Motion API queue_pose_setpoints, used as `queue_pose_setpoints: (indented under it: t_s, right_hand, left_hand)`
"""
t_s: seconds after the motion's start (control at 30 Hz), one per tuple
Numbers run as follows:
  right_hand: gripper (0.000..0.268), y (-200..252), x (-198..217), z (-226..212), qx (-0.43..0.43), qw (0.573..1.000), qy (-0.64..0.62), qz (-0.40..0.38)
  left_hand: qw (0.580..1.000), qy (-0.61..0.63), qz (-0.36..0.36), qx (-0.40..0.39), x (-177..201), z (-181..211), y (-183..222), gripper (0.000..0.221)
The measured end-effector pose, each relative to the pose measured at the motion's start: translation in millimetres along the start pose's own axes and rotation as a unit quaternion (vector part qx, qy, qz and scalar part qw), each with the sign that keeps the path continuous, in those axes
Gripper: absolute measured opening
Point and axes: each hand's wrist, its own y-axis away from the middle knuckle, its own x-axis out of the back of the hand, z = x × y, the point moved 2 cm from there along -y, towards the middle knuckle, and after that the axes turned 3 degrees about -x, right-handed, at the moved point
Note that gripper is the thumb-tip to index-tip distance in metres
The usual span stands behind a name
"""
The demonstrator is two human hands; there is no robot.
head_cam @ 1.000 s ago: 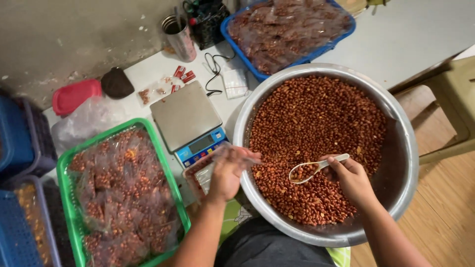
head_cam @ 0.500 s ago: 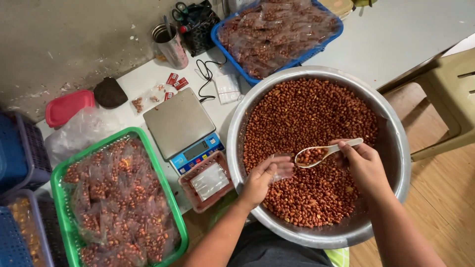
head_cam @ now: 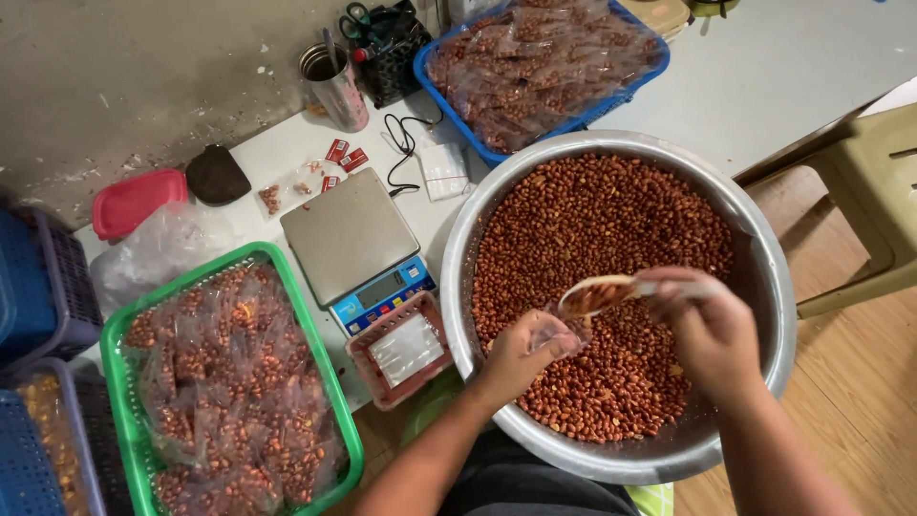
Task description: The person is portioning peanuts by scooping them from a large bowl into small plastic bags, weighing each bag on a digital scale, and then placing the filled bags into a tray.
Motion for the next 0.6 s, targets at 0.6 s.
queue_pose_setpoints:
  t_s: [0.6]
  right_hand:
    - [0.027,49,-31,106,-0.263,0.952,0.094,-0.124]
  left_hand:
    - [0.912,-0.075,0.320,-0.247,177,-30,-43,0.020]
